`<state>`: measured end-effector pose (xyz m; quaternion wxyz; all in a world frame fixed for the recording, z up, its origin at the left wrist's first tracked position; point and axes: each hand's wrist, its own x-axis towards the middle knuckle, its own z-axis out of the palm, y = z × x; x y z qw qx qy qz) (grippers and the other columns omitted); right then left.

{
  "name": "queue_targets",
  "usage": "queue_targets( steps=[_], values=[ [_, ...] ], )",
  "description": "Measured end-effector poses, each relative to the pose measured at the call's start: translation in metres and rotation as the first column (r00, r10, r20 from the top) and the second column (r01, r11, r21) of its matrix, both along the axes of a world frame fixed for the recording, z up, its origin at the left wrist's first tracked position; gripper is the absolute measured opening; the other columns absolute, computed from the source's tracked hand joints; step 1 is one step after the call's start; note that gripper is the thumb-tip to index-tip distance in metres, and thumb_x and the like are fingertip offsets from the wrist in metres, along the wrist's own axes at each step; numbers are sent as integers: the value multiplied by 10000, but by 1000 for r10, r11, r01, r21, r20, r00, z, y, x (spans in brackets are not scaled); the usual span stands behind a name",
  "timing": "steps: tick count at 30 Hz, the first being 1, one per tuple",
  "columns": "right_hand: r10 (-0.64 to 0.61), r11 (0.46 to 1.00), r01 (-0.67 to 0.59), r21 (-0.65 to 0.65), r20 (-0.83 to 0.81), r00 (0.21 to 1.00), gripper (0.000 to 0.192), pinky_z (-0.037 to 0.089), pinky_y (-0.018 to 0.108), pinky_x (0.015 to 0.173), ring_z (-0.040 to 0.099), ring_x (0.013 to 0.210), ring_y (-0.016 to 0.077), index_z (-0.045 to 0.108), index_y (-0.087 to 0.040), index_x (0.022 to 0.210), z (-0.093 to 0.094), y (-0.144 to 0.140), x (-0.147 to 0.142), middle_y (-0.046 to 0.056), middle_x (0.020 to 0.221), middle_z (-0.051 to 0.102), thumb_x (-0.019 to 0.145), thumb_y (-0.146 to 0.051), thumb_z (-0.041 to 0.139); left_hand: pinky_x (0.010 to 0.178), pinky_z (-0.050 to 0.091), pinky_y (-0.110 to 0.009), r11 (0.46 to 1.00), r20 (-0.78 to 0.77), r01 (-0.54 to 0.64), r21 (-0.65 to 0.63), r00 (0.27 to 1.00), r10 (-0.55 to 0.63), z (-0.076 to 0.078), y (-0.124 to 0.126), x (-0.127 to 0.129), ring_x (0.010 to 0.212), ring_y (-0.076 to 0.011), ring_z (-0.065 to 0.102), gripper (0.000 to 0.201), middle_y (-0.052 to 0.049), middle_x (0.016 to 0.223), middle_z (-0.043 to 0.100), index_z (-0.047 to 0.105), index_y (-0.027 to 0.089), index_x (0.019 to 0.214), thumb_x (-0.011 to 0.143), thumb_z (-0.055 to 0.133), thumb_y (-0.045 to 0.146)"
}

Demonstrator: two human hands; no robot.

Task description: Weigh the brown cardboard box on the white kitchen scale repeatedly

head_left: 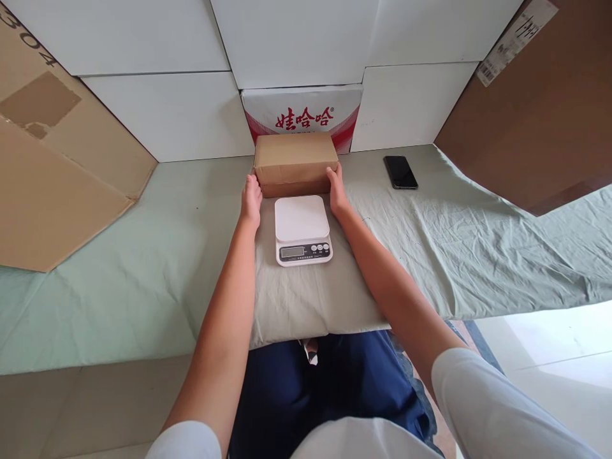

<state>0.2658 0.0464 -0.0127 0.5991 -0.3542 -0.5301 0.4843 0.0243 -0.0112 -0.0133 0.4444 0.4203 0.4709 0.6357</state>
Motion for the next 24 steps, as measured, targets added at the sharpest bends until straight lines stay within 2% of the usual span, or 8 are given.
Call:
queue_targets(
  steps=[6, 10, 14, 18, 24],
  values=[
    [-8, 1000, 8, -19, 9, 1000, 908, 271, 528, 1525, 412, 1727, 282, 433, -319, 1583, -3, 0, -1, 26, 1791, 511, 824, -782, 618, 1473, 196, -390, 1000, 9, -27, 13, 1000, 27, -1, -1, 6, 1798, -226, 275, 816, -60, 1876, 419, 495, 280, 1765, 1128, 318, 759],
    [-18, 1000, 19, -14, 10, 1000, 855, 277, 550, 1515, 429, 1713, 287, 432, -319, 1570, -4, 2, -1, 46, 1772, 521, 847, -739, 609, 1469, 210, -394, 1000, 6, -20, -4, 1000, 20, -1, 0, 3, 1800, -251, 268, 896, -111, 1904, 346, 474, 234, 1776, 1102, 348, 811],
    [-20, 1000, 21, -17, 9, 1000, 902, 304, 530, 1503, 429, 1713, 310, 444, -276, 1582, -1, -2, -1, 92, 1765, 518, 839, -759, 612, 1464, 233, -412, 1000, -10, 10, -10, 1000, -10, 0, 1, -3, 1787, -243, 310, 905, -96, 1895, 372, 484, 275, 1770, 1093, 297, 846],
    [3, 1000, -4, -25, -11, 1000, 849, 300, 506, 1510, 439, 1707, 278, 454, -300, 1577, 4, -7, 1, 52, 1756, 542, 860, -731, 596, 1460, 244, -424, 999, -40, 37, 5, 999, -36, -2, 1, -4, 1792, -276, 297, 1046, -119, 1904, 344, 478, 254, 1775, 1013, 336, 956],
    [-10, 999, 10, -34, -8, 1000, 915, 289, 519, 1509, 420, 1717, 287, 459, -300, 1553, 5, -7, -1, 54, 1764, 534, 797, -793, 615, 1465, 223, -484, 1000, -45, 14, 3, 999, -14, -4, 5, -5, 1791, -275, 303, 998, -102, 1903, 352, 495, 294, 1760, 1010, 352, 937]
  ],
)
